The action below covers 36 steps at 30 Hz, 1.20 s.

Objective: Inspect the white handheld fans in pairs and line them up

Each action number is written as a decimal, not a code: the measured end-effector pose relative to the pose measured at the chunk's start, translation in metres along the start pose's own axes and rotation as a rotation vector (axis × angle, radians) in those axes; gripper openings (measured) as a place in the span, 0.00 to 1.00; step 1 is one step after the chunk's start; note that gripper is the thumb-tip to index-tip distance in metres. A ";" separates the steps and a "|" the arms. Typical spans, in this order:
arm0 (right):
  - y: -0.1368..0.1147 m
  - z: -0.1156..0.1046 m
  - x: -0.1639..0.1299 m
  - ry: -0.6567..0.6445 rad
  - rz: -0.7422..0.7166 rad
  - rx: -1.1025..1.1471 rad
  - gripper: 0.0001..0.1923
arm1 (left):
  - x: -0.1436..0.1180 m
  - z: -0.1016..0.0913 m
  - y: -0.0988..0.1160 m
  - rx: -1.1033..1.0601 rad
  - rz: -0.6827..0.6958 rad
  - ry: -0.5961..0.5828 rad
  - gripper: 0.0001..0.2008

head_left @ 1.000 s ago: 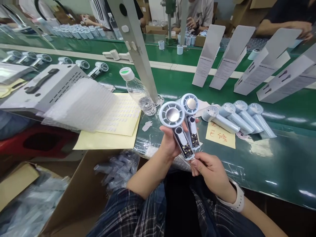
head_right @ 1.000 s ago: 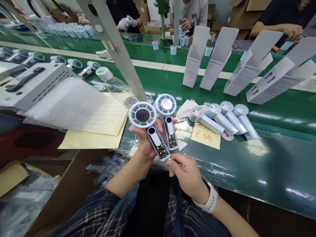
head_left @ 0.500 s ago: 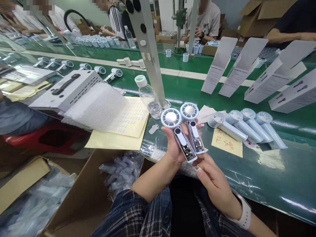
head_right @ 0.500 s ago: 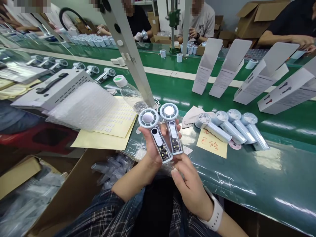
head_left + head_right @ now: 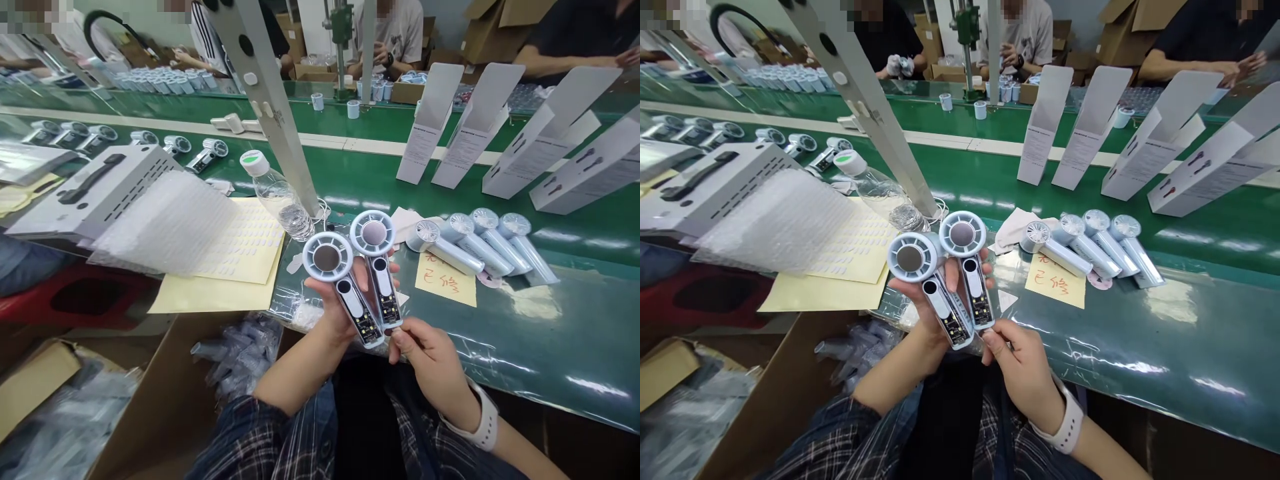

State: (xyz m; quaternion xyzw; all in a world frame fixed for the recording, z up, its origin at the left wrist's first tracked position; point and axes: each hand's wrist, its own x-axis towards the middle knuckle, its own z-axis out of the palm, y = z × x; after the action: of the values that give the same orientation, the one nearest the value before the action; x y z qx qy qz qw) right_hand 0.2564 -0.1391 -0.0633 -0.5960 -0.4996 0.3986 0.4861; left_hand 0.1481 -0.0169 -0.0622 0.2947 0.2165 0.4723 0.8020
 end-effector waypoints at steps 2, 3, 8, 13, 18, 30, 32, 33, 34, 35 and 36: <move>0.003 0.004 -0.003 0.073 0.036 0.050 0.24 | -0.001 0.001 -0.001 0.034 0.023 0.015 0.44; 0.005 0.006 -0.005 0.098 0.057 0.082 0.24 | -0.001 0.001 -0.002 0.040 0.030 0.003 0.44; 0.009 0.015 -0.010 0.150 0.128 0.188 0.27 | 0.000 -0.002 -0.010 0.024 0.067 -0.092 0.42; 0.011 0.016 -0.004 0.129 0.164 0.172 0.27 | 0.000 -0.005 -0.020 -0.023 0.142 -0.151 0.43; 0.009 0.007 -0.004 0.088 -0.102 -0.061 0.20 | 0.001 0.000 -0.009 0.011 0.142 -0.042 0.42; -0.007 -0.015 0.138 -0.021 0.170 -1.170 0.16 | -0.010 -0.031 0.026 -0.034 0.049 -0.108 0.40; -0.010 -0.008 0.146 -0.027 0.145 -1.139 0.15 | -0.014 -0.035 0.028 -0.042 0.000 -0.114 0.40; -0.013 -0.006 0.143 -0.031 0.121 -1.126 0.14 | -0.014 -0.037 0.029 -0.045 -0.016 -0.118 0.40; -0.017 -0.007 0.136 -0.041 0.087 -1.083 0.14 | -0.014 -0.039 0.029 -0.045 -0.026 -0.120 0.40; -0.022 -0.008 0.126 -0.064 0.050 -0.989 0.13 | -0.014 -0.041 0.029 -0.043 -0.030 -0.124 0.40; -0.027 -0.009 0.114 -0.106 0.015 -0.831 0.13 | -0.013 -0.042 0.028 -0.042 -0.025 -0.132 0.41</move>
State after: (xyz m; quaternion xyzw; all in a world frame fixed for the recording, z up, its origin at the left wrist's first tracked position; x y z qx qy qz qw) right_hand 0.2804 -0.0277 -0.0334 -0.7237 -0.6379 0.1968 0.1747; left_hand 0.0983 -0.0068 -0.0732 0.3053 0.1570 0.4462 0.8265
